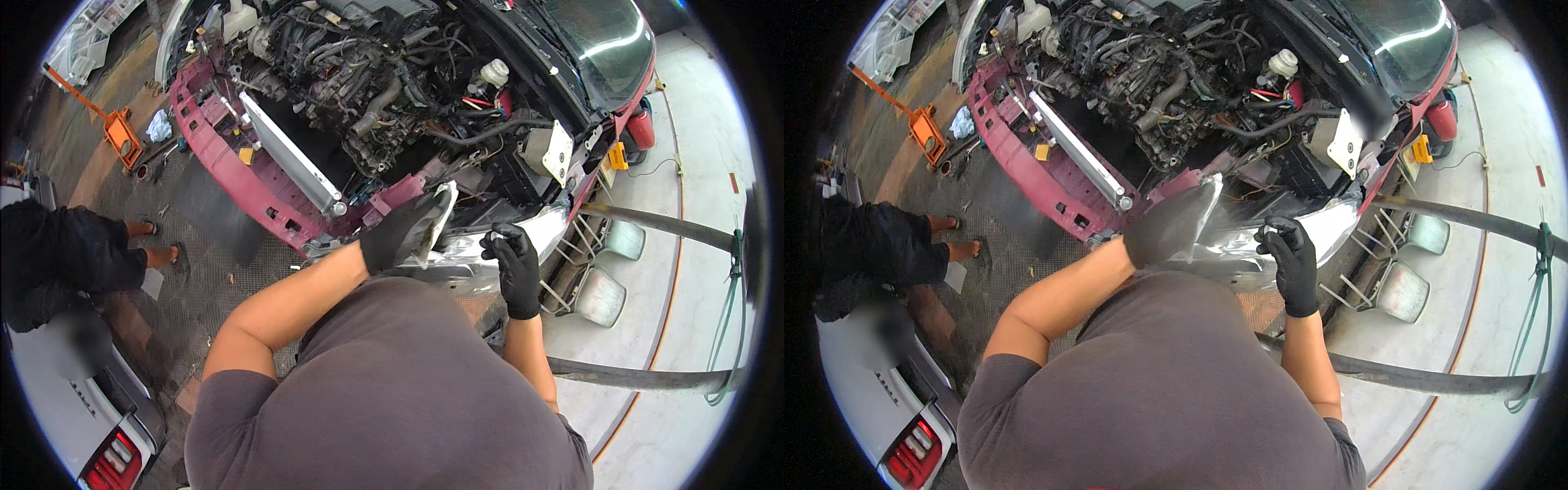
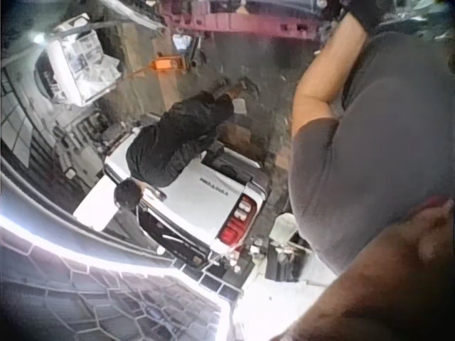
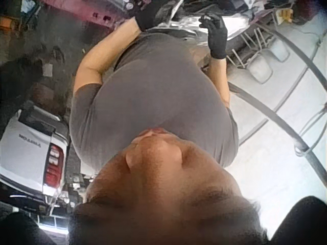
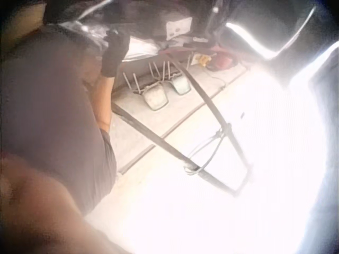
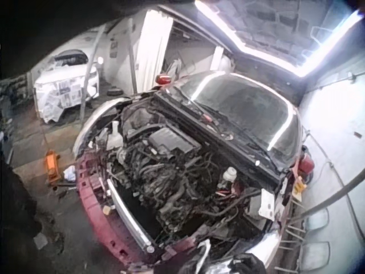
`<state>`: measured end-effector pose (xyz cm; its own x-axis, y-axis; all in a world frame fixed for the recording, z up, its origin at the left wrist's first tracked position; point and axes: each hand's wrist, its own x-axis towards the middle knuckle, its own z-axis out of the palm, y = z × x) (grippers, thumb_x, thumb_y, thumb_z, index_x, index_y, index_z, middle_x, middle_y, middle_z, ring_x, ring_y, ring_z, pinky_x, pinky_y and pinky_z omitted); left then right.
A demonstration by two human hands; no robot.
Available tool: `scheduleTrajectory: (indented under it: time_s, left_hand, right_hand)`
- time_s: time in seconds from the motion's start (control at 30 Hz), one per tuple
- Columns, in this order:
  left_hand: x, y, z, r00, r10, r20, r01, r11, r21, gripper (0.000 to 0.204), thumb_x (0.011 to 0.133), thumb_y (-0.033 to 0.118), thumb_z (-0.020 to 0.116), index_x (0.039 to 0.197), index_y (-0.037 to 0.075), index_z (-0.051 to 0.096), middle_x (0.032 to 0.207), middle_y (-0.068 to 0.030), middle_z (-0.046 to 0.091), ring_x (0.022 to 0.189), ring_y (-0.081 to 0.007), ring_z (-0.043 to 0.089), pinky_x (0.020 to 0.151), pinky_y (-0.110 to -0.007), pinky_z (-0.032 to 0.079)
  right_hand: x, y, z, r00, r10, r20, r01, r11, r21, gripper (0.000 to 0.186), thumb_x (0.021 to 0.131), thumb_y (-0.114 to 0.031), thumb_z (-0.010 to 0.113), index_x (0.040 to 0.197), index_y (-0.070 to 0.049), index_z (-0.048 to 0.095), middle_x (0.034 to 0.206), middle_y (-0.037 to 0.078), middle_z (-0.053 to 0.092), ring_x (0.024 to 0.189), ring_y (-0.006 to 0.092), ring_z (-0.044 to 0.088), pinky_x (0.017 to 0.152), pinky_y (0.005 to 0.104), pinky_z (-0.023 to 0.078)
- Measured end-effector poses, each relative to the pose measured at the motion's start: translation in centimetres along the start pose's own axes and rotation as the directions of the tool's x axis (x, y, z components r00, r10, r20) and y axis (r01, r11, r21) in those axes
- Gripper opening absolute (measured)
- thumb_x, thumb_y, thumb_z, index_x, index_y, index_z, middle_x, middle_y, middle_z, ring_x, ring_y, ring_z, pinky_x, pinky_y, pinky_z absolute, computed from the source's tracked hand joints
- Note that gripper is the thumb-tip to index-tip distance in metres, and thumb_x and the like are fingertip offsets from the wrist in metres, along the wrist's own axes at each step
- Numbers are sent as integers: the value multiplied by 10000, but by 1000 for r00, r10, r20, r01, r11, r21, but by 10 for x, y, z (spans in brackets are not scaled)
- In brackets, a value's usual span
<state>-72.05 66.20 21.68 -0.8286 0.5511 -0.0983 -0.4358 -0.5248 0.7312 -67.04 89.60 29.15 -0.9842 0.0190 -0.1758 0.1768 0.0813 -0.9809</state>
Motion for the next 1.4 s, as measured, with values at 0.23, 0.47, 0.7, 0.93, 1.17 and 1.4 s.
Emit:
scheduleTrajectory:
  time_s: [0.23, 0.47, 0.7, 0.93, 1.17, 1.4]
  left_hand:
    - [13, 13, 34, 980, -131, 147, 166, 952, -256, 484, 1128, 442, 374, 1380, 49, 504, 1166, -75, 626, 1056, -157, 612, 908, -337, 534]
    - [16, 24, 44, 977, -195, 81, 211, 922, -325, 413, 1122, 414, 428, 1187, 55, 621, 1004, -26, 659, 857, -132, 630, 766, -330, 544]
    - [3, 24, 41, 998, -34, 61, 30, 998, 58, 505, 1064, 520, 516, 1204, 49, 630, 931, -74, 677, 821, -177, 651, 759, -388, 537]
    - [-11, 49, 56, 998, -32, 52, -10, 758, 653, 649, 1045, 592, 493, 1253, -2, 651, 1117, -209, 719, 997, -273, 679, 895, -439, 520]
    - [14, 3, 29, 940, 115, 320, -322, 601, 732, 616, 1029, 558, 531, 1285, 4, 620, 1127, -265, 700, 1041, -378, 679, 889, -450, 504]
    - [-5, 35, 54, 964, 73, 255, -252, 551, 795, 459, 1053, 375, 551, 1303, -2, 631, 1194, -180, 710, 1101, -285, 681, 950, -380, 516]
  right_hand:
    - [-12, -19, 32, 896, -411, 170, 414, 631, -656, 300, 858, -95, 780, 1143, -45, 700, 1029, 112, 719, 907, 219, 683, 793, 336, 528]
    - [-10, -28, 39, 782, -566, 261, 534, 392, -749, 286, 841, -88, 758, 1123, -40, 739, 1179, 179, 635, 1078, 347, 592, 939, 444, 475]
    - [-13, -22, 7, 898, -437, 54, 410, 785, -464, 245, 977, -100, 667, 1196, 6, 691, 1173, 146, 685, 1092, 263, 649, 961, 381, 505]
    - [-12, -28, -2, 994, -111, -12, 110, 993, -41, 365, 1069, -178, 562, 1340, 65, 597, 1108, 146, 713, 918, 197, 695, 842, 333, 564]
    - [-15, -42, -11, 976, -112, 188, 147, 972, -182, 374, 1032, -204, 575, 1307, 43, 634, 1159, 138, 718, 979, 245, 711, 882, 352, 563]
    - [-17, -30, -27, 918, -240, 315, 311, 929, -201, 419, 1002, -81, 598, 1395, 61, 571, 1177, 117, 697, 1038, 158, 658, 930, 312, 522]
